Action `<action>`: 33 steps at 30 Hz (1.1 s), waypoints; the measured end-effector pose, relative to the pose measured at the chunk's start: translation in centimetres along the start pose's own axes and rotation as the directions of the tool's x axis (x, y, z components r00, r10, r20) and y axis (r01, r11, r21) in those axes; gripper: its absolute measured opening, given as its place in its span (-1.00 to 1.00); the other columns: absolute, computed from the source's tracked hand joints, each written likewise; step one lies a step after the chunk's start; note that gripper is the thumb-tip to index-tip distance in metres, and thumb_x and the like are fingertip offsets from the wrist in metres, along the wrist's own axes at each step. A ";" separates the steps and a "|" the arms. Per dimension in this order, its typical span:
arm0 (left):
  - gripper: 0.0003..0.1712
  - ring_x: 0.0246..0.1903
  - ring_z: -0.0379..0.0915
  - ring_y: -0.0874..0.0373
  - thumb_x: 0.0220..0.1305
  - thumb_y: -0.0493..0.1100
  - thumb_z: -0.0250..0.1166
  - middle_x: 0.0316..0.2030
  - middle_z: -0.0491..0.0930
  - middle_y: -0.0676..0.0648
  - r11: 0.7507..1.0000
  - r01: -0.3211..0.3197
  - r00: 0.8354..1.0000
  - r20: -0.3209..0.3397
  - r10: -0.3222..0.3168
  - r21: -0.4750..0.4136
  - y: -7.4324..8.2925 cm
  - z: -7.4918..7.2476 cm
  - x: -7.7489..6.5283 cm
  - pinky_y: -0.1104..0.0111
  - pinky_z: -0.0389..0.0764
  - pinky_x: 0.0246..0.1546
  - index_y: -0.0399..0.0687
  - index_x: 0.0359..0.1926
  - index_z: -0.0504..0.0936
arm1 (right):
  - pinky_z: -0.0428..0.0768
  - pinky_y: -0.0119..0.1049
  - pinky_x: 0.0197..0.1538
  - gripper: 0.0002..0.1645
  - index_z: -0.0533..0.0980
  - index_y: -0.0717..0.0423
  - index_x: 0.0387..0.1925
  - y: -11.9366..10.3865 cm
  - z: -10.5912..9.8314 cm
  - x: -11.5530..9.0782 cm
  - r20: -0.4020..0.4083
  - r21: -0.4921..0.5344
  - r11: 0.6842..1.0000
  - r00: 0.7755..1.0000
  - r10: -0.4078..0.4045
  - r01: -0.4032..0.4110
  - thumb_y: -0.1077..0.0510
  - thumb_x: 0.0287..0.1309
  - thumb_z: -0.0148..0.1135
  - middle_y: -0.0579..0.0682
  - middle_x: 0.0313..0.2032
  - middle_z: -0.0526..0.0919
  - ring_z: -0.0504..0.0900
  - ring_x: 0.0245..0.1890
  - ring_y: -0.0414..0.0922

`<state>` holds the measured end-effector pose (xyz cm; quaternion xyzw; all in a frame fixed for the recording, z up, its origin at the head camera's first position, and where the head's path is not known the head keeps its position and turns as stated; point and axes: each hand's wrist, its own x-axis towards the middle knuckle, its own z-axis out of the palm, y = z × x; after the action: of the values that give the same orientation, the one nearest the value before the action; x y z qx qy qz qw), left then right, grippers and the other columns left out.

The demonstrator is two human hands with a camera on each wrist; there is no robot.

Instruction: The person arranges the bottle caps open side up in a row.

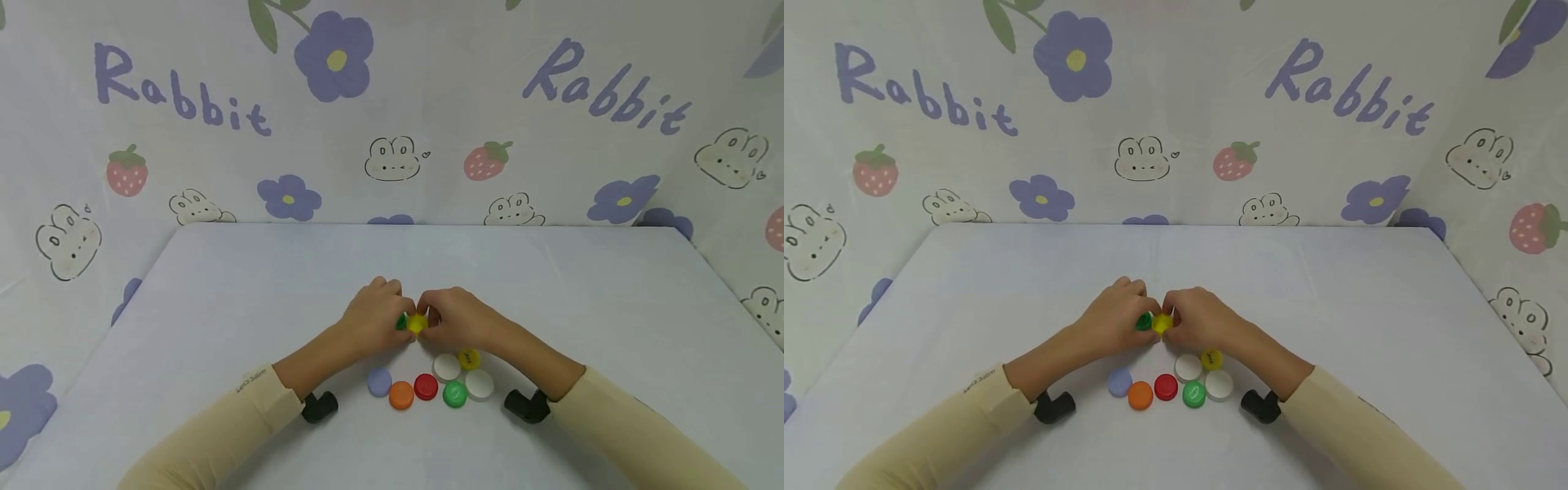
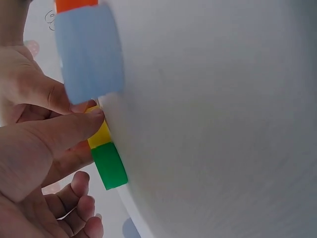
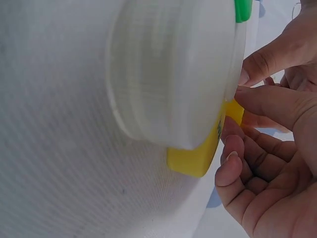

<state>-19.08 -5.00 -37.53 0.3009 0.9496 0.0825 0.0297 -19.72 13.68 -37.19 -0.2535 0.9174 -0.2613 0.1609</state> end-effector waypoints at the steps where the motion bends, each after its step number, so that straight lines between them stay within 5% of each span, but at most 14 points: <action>1: -0.64 -0.26 0.29 0.10 0.18 0.01 0.55 -0.36 0.45 0.02 1.000 -0.001 1.000 -0.001 0.001 -0.001 0.0 0.0 0.0 0.36 0.34 -0.31 0.00 -0.03 0.79 | 0.59 -0.34 -0.26 -0.69 0.62 0.21 -0.06 0.0 0.0 0.0 -0.003 0.000 1.000 1.000 -0.003 0.003 0.24 0.17 0.46 -0.08 -0.42 0.59 0.53 -0.38 -0.12; 26: -0.64 -0.27 0.30 0.08 0.21 0.00 0.53 -0.35 0.45 0.00 1.000 0.008 1.000 0.015 -0.008 0.012 0.0 -0.3 0.2 0.34 0.35 -0.31 0.00 -0.01 0.78 | 0.61 -0.35 -0.24 -0.66 0.61 0.24 -0.05 0.5 0.0 0.1 -0.024 0.021 0.999 0.999 -0.034 0.034 0.25 0.15 0.49 -0.09 -0.43 0.61 0.55 -0.38 -0.14; 33: -0.46 -0.16 0.37 0.06 0.18 0.06 0.55 -0.16 0.58 -0.05 0.998 0.052 0.999 0.011 -0.053 0.038 0.2 0.0 -0.9 0.32 0.48 -0.16 0.01 0.15 0.70 | 0.64 -0.33 -0.21 -0.56 0.57 0.25 0.04 0.2 -0.1 -0.5 -0.033 -0.009 1.000 0.999 0.014 -0.015 0.22 0.15 0.49 -0.05 -0.36 0.66 0.59 -0.35 -0.12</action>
<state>-18.27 -5.33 -37.50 0.2768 0.9584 0.0620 0.0321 -19.41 14.11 -37.11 -0.2433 0.9228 -0.2601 0.1468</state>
